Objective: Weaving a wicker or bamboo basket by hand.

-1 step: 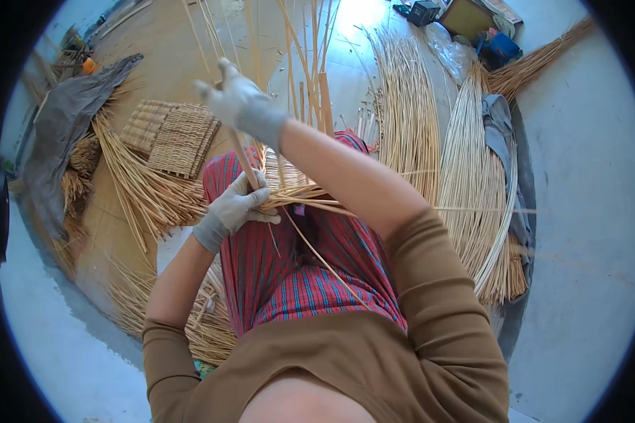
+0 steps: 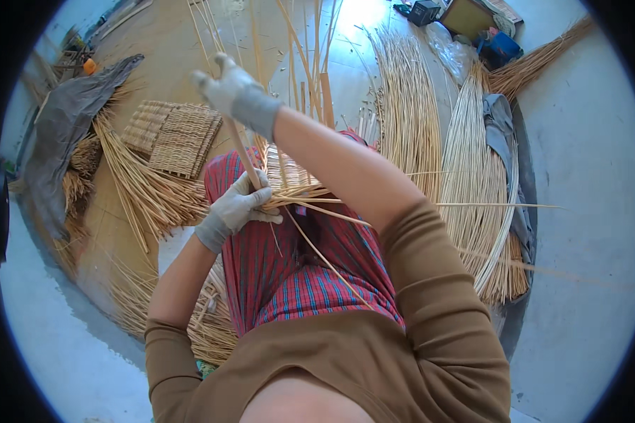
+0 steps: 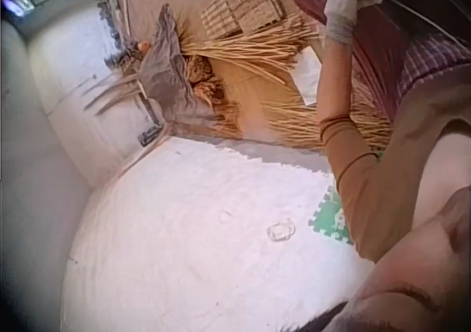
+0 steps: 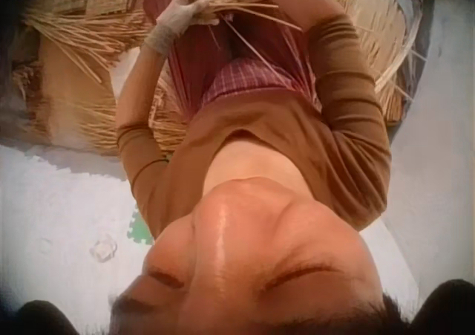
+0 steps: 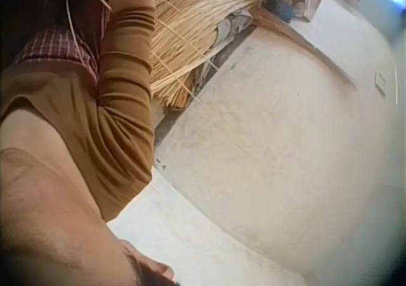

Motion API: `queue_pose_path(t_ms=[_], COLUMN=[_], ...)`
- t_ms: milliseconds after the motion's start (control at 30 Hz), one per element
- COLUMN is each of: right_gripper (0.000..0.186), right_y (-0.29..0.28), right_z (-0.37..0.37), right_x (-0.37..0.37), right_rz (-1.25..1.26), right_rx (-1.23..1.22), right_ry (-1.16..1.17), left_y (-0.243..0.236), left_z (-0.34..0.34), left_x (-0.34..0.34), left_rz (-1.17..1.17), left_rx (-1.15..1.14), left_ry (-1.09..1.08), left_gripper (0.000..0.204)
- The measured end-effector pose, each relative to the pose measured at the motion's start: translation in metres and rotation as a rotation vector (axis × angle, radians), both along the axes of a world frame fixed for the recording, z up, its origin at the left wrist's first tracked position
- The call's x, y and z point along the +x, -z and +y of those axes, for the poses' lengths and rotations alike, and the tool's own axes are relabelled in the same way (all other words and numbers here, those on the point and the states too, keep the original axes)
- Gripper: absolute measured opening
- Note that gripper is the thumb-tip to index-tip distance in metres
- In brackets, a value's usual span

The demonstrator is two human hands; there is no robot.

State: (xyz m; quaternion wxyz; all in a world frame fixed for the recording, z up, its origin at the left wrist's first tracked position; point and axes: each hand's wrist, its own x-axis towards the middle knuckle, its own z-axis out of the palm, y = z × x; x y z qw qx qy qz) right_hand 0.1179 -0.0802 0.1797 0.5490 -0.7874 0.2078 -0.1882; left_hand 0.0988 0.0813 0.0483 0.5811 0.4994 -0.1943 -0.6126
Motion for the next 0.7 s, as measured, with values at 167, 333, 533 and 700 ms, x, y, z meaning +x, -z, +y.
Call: queue_pose_path(t_ms=[167,333,533,700], right_gripper=[0.03,0.023,0.019,0.022], right_y=[0.005,-0.004,0.056,0.137], right_z=[-0.035,-0.014,-0.06,-0.012], right_x=[0.035,-0.025,-0.209,-0.304], right_rz=[0.005,-0.304,-0.516,-0.659], right_rx=[-0.076,-0.486,0.128,0.713], right_ry=[0.114,-0.053,0.179,0.579], left_y=[-0.01,0.011,0.02,0.016], left_z=[-0.008,0.01,0.012,0.007], left_x=[-0.01,-0.01,-0.009,-0.013], left_rz=[-0.049,-0.036,-0.071,-0.095], left_rx=[-0.03,-0.044,-0.115,-0.164], left_ry=[-0.025,-0.097,-0.184,-0.162], left_gripper=[0.028,0.039,0.024,0.02])
